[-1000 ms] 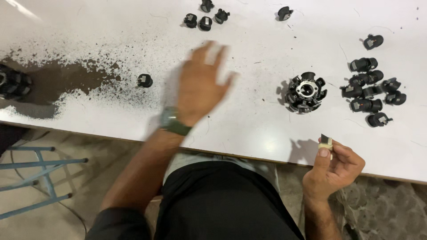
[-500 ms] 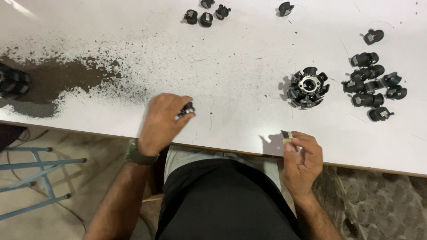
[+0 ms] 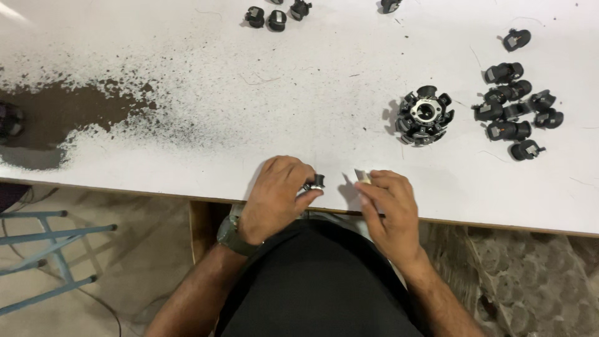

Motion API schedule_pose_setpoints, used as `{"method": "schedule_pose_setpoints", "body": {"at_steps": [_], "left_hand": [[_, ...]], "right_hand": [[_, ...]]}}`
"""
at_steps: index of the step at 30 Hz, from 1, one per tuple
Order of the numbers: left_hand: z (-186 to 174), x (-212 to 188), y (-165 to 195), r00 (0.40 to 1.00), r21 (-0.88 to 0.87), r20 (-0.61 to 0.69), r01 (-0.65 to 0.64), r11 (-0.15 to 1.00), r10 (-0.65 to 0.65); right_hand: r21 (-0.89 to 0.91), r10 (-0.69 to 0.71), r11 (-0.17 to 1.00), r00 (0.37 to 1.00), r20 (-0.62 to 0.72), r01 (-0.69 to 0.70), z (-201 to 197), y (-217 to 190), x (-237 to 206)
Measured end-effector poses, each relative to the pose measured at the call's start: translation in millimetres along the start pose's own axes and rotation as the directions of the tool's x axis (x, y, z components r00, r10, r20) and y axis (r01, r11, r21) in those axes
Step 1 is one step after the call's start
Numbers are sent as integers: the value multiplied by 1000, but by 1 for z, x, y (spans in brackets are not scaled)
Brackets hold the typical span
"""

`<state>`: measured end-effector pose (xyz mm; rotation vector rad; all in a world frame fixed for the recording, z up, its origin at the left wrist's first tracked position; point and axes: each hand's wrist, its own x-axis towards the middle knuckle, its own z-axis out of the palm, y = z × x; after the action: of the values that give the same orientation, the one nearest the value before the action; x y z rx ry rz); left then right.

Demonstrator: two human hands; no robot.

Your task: The person uses a small tool to scrape or clean the edges of small black mechanical parts on a white table. They repeatedly pick up parts, work on them, and place them into a growing circular assembly. The person also moves loose parts aside to access the work area.

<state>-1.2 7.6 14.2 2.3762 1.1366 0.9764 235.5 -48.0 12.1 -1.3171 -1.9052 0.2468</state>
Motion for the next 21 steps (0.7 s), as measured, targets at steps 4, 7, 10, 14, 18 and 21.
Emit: {"method": "schedule_pose_setpoints", "body": {"at_steps": [4,7,10,14,18,21], "left_hand": [[20,1,20,989,-1,130,-69,998,68],[16,2,21,983,23,164,-90,996,85],[-2,-2,13,976,86,210,-75,993,56],[-21,-19,0,963,123,265,18,992,-51],[-36,-19,-25,972,206,195,88,975,-129],[-52,8,-33,968,243,-6,243,939,-249]], "right_hand": [[-51,-17,998,994,104,22,1,-2,6],[-184,26,983,998,63,-14,-11,18,-1],[-376,89,921,995,-48,-101,-40,57,-13],[-568,170,791,974,-153,-227,-86,111,-22],[-501,24,838,933,-359,-214,-102,121,-17],[-242,24,957,875,-484,-160,-86,97,-2]]}}
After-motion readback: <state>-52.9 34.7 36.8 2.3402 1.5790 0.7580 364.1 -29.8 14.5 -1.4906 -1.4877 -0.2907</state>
